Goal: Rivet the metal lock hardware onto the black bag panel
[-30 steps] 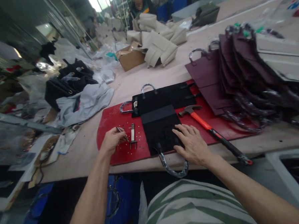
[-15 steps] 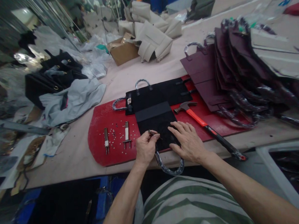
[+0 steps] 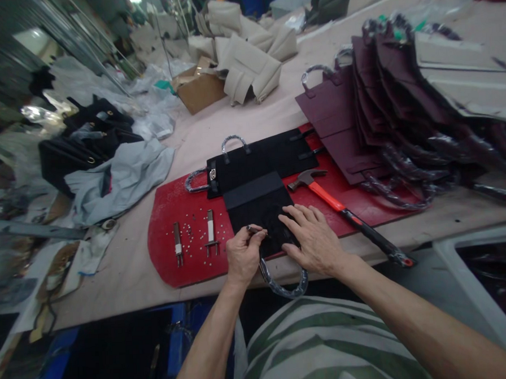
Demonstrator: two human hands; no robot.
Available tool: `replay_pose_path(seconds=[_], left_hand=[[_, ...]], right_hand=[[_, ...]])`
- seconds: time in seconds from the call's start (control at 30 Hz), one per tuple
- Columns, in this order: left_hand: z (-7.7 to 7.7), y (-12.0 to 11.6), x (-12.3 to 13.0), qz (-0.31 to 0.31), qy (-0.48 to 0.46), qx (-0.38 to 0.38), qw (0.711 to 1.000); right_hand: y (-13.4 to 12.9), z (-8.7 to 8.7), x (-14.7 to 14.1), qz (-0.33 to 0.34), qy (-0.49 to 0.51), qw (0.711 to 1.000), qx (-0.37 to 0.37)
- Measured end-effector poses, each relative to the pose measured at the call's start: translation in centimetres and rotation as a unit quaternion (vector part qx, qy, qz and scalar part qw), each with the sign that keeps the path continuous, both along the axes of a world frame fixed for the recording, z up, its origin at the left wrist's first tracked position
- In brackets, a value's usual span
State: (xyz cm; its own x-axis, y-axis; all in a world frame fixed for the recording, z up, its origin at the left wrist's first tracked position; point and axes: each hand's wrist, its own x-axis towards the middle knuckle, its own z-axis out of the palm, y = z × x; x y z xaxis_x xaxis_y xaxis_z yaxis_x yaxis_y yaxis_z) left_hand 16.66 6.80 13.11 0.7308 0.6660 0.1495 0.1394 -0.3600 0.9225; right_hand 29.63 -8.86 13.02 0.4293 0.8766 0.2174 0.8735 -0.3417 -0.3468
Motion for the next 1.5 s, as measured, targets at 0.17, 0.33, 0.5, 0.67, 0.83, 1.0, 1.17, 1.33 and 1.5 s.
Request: replay_pose_path(seconds=[0.17,0.33,0.5,0.67,0.83,1.0,1.17,1.33,1.5], left_hand=[[0.0,-0.4,-0.1,-0.025,-0.006,0.067,0.997],[-0.2,-0.5,0.1,-0.050,-0.016,0.114,0.992],[-0.5,-0.7,0.6,-0.029,0.000,0.162,0.986],[-0.8,-1.0,0.6,-0.055,-0.006,0.200,0.978],[-0.9,-0.9,0.7,-0.071,-0.014,0.206,0.976],[-1.2,-0.7,0.9,-0.077,-0.048,0.211,0.973],[-1.5,-0.6,0.9,-0.072,-0.058,0.220,0.971],[-1.4,-0.7,0.7,-0.069,-0.055,0.224,0.971],[-1.5,-0.5,0.8,-0.081,-0.066,0.223,0.969]], right_hand=[[-0.1,-0.1,0.0,0.000,-0.002,1.000,0.011],[0.0,-0.5,0.0,-0.002,-0.009,1.000,0.024],[-0.4,0.0,0.4,-0.005,-0.010,1.000,0.023],[-3.1,1.9,2.5,-0.163,-0.099,0.981,-0.038],[-5.3,2.6,5.5,-0.225,0.001,0.971,-0.077],[-5.2,5.1,5.6,-0.155,0.424,0.892,-0.017],[-5.2,9.4,2.0,-0.176,0.500,0.844,0.087],[-5.9,11.3,0.1,-0.046,0.091,0.990,0.102],[-6.5,13.0,0.0,0.010,0.002,0.999,0.045]])
